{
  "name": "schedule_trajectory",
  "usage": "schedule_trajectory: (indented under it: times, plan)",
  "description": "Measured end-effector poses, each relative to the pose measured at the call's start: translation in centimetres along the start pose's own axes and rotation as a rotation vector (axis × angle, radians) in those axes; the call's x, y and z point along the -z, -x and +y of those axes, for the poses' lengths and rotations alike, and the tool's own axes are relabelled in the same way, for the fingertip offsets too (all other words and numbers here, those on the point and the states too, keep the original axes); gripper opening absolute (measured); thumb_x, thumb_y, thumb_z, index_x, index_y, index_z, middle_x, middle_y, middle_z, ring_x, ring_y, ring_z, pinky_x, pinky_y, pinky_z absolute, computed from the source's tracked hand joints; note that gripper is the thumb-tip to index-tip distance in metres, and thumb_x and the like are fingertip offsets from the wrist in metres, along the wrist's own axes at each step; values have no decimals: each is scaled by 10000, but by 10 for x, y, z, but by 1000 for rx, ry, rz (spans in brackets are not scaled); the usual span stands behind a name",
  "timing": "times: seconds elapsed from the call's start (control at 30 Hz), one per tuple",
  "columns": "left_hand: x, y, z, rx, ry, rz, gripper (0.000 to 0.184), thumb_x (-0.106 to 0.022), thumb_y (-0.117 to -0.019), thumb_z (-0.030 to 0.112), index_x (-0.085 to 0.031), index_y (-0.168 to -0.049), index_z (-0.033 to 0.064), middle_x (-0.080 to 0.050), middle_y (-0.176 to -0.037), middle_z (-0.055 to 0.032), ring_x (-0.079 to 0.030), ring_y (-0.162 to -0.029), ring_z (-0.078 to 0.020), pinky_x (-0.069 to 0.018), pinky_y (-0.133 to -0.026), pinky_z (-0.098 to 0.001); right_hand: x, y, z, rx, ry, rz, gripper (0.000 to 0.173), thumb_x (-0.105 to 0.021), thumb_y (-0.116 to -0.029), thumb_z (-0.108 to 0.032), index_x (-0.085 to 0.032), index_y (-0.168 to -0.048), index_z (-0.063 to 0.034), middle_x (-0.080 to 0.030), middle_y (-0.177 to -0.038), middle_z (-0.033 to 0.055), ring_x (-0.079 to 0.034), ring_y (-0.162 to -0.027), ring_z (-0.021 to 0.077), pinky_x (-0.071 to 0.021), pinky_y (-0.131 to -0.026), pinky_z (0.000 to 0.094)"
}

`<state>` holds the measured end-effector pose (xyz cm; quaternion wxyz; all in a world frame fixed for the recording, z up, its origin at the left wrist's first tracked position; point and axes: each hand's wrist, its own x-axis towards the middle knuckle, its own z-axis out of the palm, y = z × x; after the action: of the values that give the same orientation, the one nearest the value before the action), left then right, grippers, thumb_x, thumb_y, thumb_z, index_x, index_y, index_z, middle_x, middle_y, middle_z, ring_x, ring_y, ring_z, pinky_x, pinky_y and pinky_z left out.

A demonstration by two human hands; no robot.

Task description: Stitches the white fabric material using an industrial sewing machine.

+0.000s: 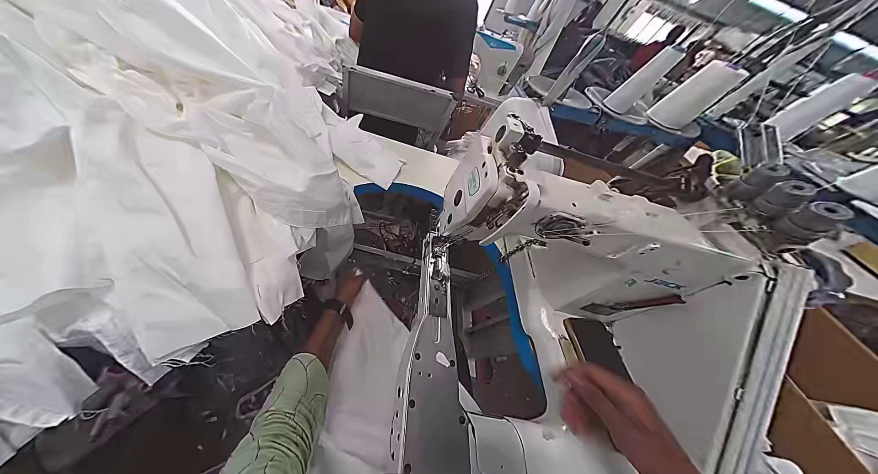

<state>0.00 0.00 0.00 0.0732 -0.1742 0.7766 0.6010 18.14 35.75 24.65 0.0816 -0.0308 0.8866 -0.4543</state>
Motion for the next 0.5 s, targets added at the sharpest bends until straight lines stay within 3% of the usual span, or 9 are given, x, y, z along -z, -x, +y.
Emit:
schedule_trajectory:
  times: [0.03,0.07,0.1,0.17,0.23,0.3,0.33,0.43,0.5]
  plan:
    - [-1,21,46,-68,179,-18,188,-557,-1008,74,-617,-1022,-104,-615,-943,-190,-583,-879,-238,-489,-825,-398,-23,-60,0,9,55,-68,324,-434,-1051,-154,-653,-1129,71,-682,-782,39,-646,-643,101,-571,-617,298]
    - [3,50,90,-170,350,-29,149,-504,-955,12,-548,-813,2,-539,-733,-54,-527,-679,-118,-470,-660,-300,-46,-117,5,-32,105,-169,350,-424,-1081,-160,-616,-1231,92,-696,-922,134,-672,-769,176,-575,-722,356]
    - [14,80,123,-326,486,-34,214,-454,-905,-15,-531,-738,94,-532,-643,62,-524,-593,-13,-475,-589,-220,-71,-161,9,-98,128,-257,383,-403,-1104,-157,-552,-1347,99,-683,-1136,226,-684,-983,247,-551,-901,409]
    - [49,132,143,-684,540,43,262,-423,-838,-4,-652,-822,122,-634,-731,162,-597,-690,87,-523,-662,-158,-119,-180,2,-230,61,-281,396,-389,-1104,-100,-456,-1450,80,-560,-1396,233,-561,-1255,207,-426,-1092,337]
    - [78,155,127,-792,458,287,282,-428,-846,16,-680,-855,139,-676,-768,191,-625,-723,109,-544,-677,-131,-137,-153,-18,-307,107,-222,434,-372,-1110,-102,-408,-1515,50,-474,-1545,196,-448,-1440,198,-315,-1207,321]
    - [90,153,105,-578,266,622,180,-507,-901,63,-648,-789,70,-597,-633,138,-569,-584,101,-490,-563,-123,-141,-167,-17,-227,154,-157,423,-403,-1100,-104,-451,-1489,55,-524,-1499,212,-495,-1409,231,-358,-1187,345]
    - [90,157,92,-393,132,672,195,-565,-961,139,-687,-873,15,-623,-665,50,-593,-600,32,-513,-589,-194,-140,-183,-10,-198,156,-155,410,-389,-1101,-110,-473,-1456,76,-552,-1447,229,-531,-1346,234,-396,-1144,338]
    - [73,182,57,-41,-107,494,304,-585,-1016,175,-677,-1085,-106,-691,-893,-251,-690,-844,-358,-528,-804,-585,-95,-216,12,-206,536,-468,359,-490,-1077,-126,-581,-1256,172,-593,-1296,348,-566,-1259,422,-410,-1087,539]
    - [62,195,28,99,-234,147,288,-560,-1013,145,-675,-991,-118,-663,-860,-273,-664,-864,-410,-497,-822,-613,-70,-177,20,-303,865,-735,415,-553,-1055,-254,-648,-1193,126,-617,-1267,353,-569,-1250,495,-417,-1055,642]
